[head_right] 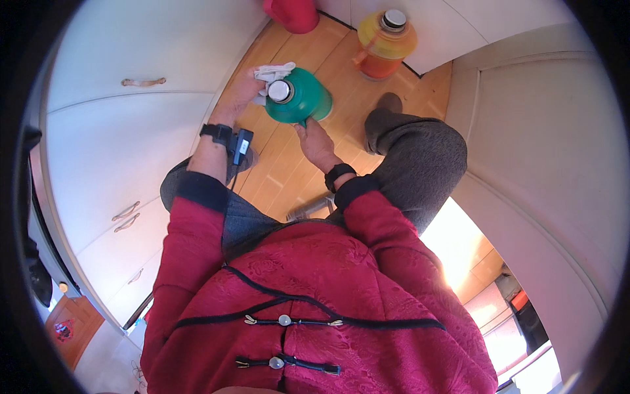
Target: The person sits on the floor and wipes the tops and sides of three plastic containers with a white cloth. The containers are pink, green, and yellow. The person wipes each container individually and then wipes the cabinet above.
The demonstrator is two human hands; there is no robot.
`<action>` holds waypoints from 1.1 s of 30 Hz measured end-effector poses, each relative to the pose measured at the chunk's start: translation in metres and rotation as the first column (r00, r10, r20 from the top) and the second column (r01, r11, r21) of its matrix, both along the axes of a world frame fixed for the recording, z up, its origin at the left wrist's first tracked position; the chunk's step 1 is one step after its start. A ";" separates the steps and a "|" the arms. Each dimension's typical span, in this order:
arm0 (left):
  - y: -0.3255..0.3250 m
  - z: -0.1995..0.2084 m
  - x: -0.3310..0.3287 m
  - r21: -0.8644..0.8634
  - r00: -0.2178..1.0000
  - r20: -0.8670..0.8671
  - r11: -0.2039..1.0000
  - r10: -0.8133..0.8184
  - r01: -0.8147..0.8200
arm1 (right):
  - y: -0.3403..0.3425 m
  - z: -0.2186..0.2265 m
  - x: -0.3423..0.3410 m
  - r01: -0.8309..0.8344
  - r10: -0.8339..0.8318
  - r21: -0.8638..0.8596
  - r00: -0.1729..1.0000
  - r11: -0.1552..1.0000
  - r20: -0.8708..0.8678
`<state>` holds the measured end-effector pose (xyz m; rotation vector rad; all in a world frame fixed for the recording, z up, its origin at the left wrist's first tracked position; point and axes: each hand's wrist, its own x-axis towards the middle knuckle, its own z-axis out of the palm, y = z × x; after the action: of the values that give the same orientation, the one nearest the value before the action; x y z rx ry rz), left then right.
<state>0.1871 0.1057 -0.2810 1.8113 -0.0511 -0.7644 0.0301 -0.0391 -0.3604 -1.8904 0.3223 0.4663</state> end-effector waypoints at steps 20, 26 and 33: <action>-0.083 0.025 0.053 0.405 0.437 0.026 0.409 -0.899 0.818 | 0.014 0.004 0.002 0.160 -0.152 0.082 0.984 0.984 -0.097; -0.054 0.014 0.055 0.227 0.861 -0.065 0.833 -0.504 0.505 | 0.019 -0.010 -0.001 0.235 -0.213 0.184 0.968 0.954 -0.130; -0.002 -0.023 0.016 0.186 0.905 0.396 0.979 -0.156 0.087 | 0.021 -0.004 0.002 0.251 -0.234 0.141 0.963 0.958 -0.132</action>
<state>0.2033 0.1033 -0.3036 2.1182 -0.3908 -0.4710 0.0317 -0.0182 -0.3648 -1.6486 0.5705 0.4205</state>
